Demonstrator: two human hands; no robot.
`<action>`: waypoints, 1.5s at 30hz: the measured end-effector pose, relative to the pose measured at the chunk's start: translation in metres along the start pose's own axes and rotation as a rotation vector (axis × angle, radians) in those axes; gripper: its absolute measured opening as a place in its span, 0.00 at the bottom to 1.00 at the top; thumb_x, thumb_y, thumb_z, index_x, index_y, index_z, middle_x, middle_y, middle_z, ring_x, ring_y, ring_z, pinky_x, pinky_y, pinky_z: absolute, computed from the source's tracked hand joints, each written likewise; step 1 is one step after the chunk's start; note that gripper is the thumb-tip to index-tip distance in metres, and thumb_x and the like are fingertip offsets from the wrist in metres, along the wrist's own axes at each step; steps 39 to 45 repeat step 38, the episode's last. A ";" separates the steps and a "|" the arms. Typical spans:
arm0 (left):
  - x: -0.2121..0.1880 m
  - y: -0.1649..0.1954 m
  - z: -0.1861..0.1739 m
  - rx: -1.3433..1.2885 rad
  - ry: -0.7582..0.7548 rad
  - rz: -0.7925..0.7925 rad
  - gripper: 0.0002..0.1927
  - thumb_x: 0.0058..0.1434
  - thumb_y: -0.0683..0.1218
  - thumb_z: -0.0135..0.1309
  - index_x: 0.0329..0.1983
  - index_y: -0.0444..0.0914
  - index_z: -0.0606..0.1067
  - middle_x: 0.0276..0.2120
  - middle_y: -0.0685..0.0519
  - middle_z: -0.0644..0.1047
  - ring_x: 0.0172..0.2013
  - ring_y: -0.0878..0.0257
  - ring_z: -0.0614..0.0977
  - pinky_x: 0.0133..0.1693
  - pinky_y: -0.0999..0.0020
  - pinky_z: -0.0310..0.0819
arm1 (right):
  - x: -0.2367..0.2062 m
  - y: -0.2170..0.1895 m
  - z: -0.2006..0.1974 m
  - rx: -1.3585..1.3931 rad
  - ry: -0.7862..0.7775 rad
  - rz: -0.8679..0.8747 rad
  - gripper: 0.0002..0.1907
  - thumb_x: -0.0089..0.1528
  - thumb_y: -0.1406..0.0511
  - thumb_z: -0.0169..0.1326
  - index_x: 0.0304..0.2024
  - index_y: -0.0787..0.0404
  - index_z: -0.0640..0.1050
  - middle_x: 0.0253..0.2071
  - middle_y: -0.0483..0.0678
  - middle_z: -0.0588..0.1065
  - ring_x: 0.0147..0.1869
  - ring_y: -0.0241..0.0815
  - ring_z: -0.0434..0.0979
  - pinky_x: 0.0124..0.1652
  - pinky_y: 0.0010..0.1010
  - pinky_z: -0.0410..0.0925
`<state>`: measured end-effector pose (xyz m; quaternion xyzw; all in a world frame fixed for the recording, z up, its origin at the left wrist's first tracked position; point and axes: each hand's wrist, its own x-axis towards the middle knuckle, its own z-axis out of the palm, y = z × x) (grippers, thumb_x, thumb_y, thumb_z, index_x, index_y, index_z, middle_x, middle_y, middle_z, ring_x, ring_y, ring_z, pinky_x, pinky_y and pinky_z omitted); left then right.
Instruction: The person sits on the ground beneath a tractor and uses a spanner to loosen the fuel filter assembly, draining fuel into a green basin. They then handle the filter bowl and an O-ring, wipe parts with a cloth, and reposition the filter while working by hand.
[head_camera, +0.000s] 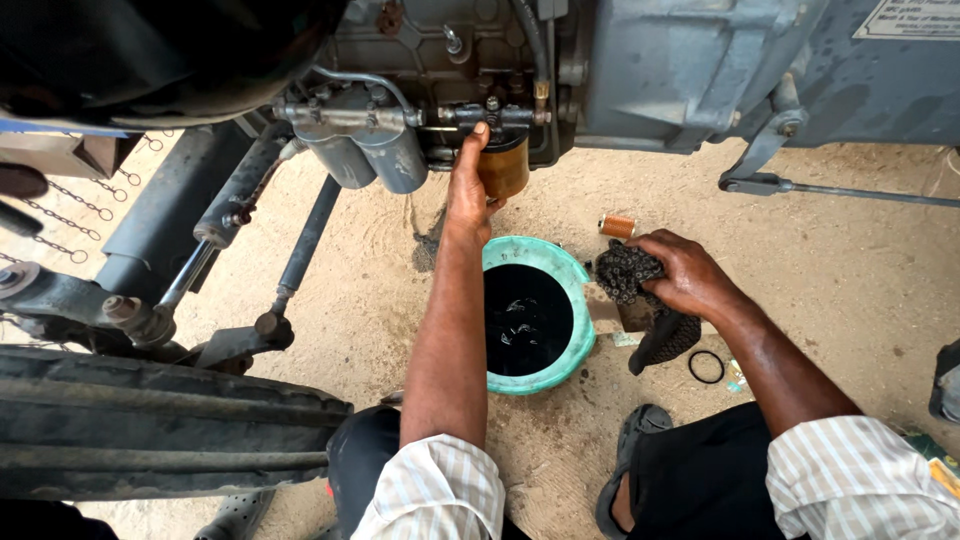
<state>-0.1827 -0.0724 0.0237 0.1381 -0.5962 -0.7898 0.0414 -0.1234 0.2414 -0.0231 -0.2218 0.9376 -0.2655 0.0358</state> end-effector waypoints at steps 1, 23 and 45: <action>0.000 0.000 0.000 -0.004 0.000 -0.001 0.60 0.40 0.80 0.51 0.75 0.48 0.58 0.68 0.39 0.64 0.67 0.41 0.65 0.59 0.35 0.61 | 0.000 0.000 0.000 -0.004 -0.005 0.005 0.36 0.49 0.72 0.67 0.60 0.53 0.75 0.59 0.51 0.74 0.63 0.52 0.75 0.62 0.41 0.69; 0.003 -0.004 0.001 -0.048 -0.004 0.010 0.63 0.40 0.79 0.52 0.76 0.43 0.55 0.68 0.35 0.61 0.68 0.39 0.62 0.60 0.32 0.58 | 0.000 0.003 0.002 0.009 -0.036 0.019 0.37 0.48 0.72 0.68 0.60 0.51 0.74 0.60 0.49 0.73 0.63 0.52 0.75 0.62 0.41 0.69; -0.032 -0.010 0.005 -0.040 -0.066 0.054 0.41 0.53 0.71 0.54 0.67 0.51 0.65 0.60 0.50 0.71 0.57 0.48 0.75 0.46 0.41 0.74 | 0.037 -0.070 -0.125 -0.016 0.116 -0.453 0.38 0.48 0.74 0.60 0.63 0.64 0.74 0.58 0.61 0.76 0.61 0.59 0.76 0.57 0.47 0.69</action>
